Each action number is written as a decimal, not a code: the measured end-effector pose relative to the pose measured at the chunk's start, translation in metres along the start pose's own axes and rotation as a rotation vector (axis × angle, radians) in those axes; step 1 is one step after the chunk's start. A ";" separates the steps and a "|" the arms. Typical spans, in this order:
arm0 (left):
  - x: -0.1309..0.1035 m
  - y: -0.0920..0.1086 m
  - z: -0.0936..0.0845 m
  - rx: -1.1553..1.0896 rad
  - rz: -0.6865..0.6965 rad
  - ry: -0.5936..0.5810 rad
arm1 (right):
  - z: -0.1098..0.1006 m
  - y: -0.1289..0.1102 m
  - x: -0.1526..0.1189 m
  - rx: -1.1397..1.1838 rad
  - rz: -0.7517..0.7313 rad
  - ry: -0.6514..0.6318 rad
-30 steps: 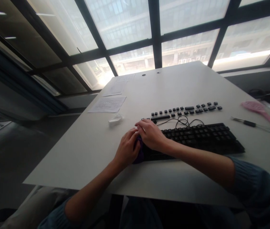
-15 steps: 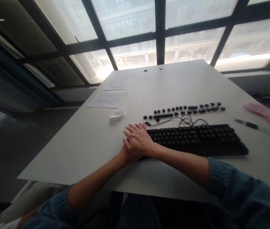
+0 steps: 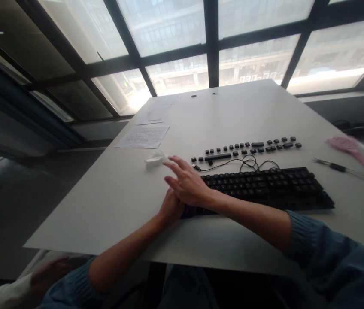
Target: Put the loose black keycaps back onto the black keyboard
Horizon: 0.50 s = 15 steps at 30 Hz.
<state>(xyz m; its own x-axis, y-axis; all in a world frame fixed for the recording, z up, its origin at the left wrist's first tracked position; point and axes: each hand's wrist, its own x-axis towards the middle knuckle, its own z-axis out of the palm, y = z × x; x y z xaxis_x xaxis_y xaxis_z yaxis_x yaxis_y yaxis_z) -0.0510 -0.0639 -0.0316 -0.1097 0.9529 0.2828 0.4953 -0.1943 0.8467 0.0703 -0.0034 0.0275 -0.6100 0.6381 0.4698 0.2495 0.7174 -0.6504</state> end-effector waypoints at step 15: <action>0.042 0.044 0.019 0.298 0.281 -0.257 | -0.072 0.024 -0.012 0.096 0.088 0.211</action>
<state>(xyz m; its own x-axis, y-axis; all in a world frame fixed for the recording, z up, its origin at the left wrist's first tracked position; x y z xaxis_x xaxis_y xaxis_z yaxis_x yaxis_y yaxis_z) -0.0175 -0.0278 0.0086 0.2622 0.9069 0.3299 0.7044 -0.4135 0.5769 0.1376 0.0258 0.0489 -0.4161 0.7487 0.5161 0.2162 0.6328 -0.7436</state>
